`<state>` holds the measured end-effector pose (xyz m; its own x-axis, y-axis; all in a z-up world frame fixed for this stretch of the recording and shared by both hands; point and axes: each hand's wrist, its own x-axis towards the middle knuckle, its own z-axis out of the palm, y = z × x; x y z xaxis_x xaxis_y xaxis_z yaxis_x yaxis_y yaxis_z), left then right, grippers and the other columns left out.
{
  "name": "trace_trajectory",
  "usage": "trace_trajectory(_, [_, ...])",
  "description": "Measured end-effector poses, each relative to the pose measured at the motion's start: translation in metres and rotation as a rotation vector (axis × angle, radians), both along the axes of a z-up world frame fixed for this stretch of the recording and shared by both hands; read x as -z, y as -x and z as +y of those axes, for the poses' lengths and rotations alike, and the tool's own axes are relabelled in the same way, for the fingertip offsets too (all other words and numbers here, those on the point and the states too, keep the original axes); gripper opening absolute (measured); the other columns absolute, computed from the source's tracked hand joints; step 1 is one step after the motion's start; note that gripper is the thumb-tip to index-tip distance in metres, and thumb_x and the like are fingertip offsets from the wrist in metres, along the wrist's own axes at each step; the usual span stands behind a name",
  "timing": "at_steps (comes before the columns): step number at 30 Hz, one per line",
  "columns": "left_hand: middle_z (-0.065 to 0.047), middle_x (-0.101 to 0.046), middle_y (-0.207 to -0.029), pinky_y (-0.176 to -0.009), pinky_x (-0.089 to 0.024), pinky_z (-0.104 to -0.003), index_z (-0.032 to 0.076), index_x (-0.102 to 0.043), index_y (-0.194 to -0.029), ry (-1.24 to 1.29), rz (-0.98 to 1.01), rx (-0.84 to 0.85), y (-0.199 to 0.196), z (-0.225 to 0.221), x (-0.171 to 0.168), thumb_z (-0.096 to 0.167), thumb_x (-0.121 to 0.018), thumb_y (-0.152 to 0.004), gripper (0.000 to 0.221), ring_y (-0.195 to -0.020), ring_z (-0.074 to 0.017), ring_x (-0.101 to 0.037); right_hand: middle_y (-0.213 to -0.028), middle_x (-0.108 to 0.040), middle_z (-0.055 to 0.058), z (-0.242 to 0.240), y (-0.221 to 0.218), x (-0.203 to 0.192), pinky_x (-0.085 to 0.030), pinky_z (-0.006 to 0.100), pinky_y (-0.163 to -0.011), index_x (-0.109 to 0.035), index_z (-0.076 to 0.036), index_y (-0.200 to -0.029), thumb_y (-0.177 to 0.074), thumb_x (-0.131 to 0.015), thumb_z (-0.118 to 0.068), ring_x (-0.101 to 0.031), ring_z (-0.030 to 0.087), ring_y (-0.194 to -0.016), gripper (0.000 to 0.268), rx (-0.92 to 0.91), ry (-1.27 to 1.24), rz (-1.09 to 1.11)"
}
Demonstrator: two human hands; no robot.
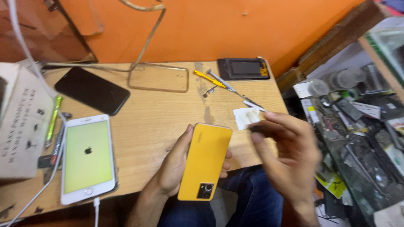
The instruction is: The person applies adhesive to the back of a yellow smartphone and presses a black component onto it. They then open the phone, apply adhesive to the internal frame, and use a screwdriver to remove screws from the camera module area.
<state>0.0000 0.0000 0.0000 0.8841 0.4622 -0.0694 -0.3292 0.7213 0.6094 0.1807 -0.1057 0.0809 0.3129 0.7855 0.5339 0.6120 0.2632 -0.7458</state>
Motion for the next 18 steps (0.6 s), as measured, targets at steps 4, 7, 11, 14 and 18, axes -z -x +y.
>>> trace_trajectory(4, [-0.022, -0.071, -0.113, -0.091, -0.062, -0.047, -0.002, -0.057, -0.137, 0.046, 0.027, 0.030, -0.001, 0.001, -0.009, 0.056, -0.016, -0.106, 0.078, -0.099, -0.0310, -0.073, -0.106, -0.077, 0.006, 0.023, 0.008, -0.019, -0.061, 0.029, -0.085, -0.071, -0.004, -0.114, -0.089, -0.076, 0.001, -0.077, 0.021, -0.095, 0.025, -0.056, 0.087, -0.181])
trace_trajectory(7, [-0.022, -0.070, -0.112, -0.091, -0.062, -0.047, -0.003, -0.057, -0.135, 0.067, 0.014, 0.043, -0.001, 0.003, -0.012, 0.054, -0.015, -0.106, 0.076, -0.099, -0.0316, -0.074, -0.100, -0.077, 0.006, 0.032, 0.012, -0.031, -0.059, 0.028, -0.078, -0.074, -0.005, -0.108, -0.084, -0.078, 0.002, -0.076, 0.017, -0.092, 0.026, -0.091, 0.105, -0.374])
trace_trajectory(11, [-0.022, -0.070, -0.111, -0.089, -0.063, -0.047, -0.005, -0.057, -0.132, 0.044, -0.006, 0.044, -0.001, 0.005, -0.010, 0.054, -0.014, -0.106, 0.077, -0.099, -0.0319, -0.074, -0.097, -0.077, 0.005, 0.037, 0.016, -0.035, -0.059, 0.028, -0.075, -0.076, -0.008, -0.111, -0.082, -0.077, 0.003, -0.076, 0.017, -0.088, 0.030, -0.104, 0.128, -0.425])
trace_trajectory(14, [-0.022, -0.070, -0.110, -0.087, -0.063, -0.046, -0.004, -0.057, -0.132, 0.024, -0.013, 0.041, -0.001, 0.005, -0.010, 0.053, -0.013, -0.106, 0.077, -0.099, -0.0309, -0.074, -0.096, -0.077, 0.005, 0.038, 0.017, -0.037, -0.060, 0.028, -0.073, -0.077, -0.009, -0.112, -0.082, -0.077, 0.003, -0.076, 0.016, -0.087, 0.032, -0.096, 0.144, -0.426])
trace_trajectory(18, [-0.022, -0.069, -0.111, -0.086, -0.063, -0.044, -0.006, -0.057, -0.132, 0.019, -0.042, 0.049, -0.001, 0.006, -0.010, 0.053, -0.014, -0.108, 0.077, -0.098, -0.0301, -0.074, -0.098, -0.078, 0.005, 0.040, 0.018, -0.034, -0.060, 0.028, -0.076, -0.076, -0.008, -0.112, -0.082, -0.078, 0.001, -0.077, 0.017, -0.090, 0.032, -0.094, 0.142, -0.435])
